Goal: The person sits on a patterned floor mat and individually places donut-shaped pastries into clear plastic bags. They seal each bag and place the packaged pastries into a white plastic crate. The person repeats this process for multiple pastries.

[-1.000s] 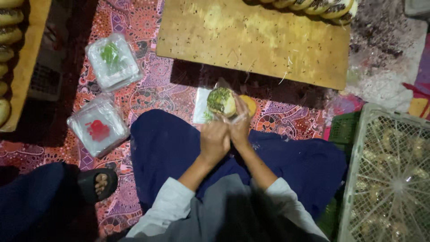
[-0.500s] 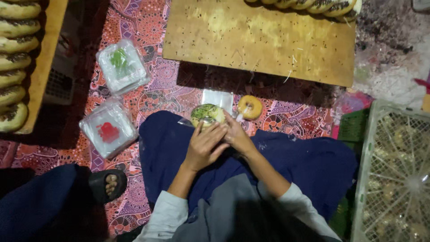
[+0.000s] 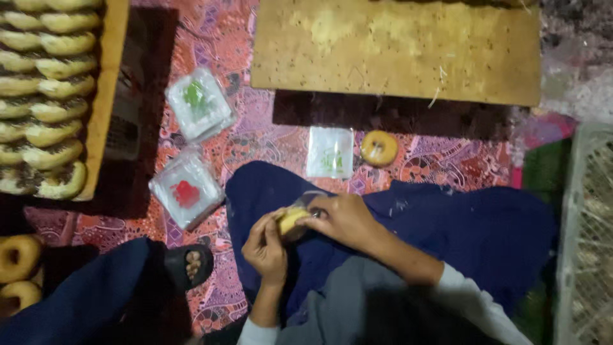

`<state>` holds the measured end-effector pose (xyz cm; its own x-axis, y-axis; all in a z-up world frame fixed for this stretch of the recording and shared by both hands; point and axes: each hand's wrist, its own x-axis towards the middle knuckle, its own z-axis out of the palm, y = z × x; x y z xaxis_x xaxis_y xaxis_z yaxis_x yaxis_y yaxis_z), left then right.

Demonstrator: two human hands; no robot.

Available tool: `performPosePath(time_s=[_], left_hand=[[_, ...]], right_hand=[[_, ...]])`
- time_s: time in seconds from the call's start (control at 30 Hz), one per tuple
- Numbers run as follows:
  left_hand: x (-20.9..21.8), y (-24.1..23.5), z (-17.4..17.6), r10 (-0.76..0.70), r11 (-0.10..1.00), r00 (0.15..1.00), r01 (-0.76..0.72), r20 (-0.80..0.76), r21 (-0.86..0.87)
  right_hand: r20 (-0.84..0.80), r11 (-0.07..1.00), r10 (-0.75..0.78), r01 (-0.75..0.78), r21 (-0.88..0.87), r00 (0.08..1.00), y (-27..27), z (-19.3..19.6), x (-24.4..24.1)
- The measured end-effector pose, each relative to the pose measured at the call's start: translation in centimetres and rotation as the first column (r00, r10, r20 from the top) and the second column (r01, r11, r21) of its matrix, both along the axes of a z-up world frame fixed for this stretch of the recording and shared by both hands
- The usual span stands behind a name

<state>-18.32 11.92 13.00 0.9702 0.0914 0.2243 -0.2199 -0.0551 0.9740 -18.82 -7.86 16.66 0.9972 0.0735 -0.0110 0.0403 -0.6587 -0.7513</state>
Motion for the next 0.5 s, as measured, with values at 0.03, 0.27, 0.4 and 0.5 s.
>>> performPosePath(time_s=[0.03, 0.27, 0.4, 0.5], left_hand=[[-0.5, 0.5, 0.1, 0.018, 1.0, 0.999, -0.018, -0.031, 0.009], [0.9, 0.5, -1.8, 0.063, 0.996, 0.982, -0.072, -0.178, -0.048], [0.9, 0.6, -2.2, 0.12, 0.989, 0.988, -0.11, -0.095, 0.103], [0.3, -0.1, -2.1, 0.061, 0.992, 0.981, -0.08, -0.183, -0.098]], right_hand=[[-0.016, 1.0, -0.014, 0.014, -0.022, 1.0, 0.5, 1.1, -0.6], [0.332, 0.971, 0.182, -0.221, 0.085, 0.925, 2.5, 1.4, -0.1], [0.354, 0.978, 0.036, -0.105, 0.179, 0.934, 3.3, -0.3, -0.4], [0.395, 0.985, 0.041, -0.103, 0.136, 0.918, 2.5, -0.2, -0.7]])
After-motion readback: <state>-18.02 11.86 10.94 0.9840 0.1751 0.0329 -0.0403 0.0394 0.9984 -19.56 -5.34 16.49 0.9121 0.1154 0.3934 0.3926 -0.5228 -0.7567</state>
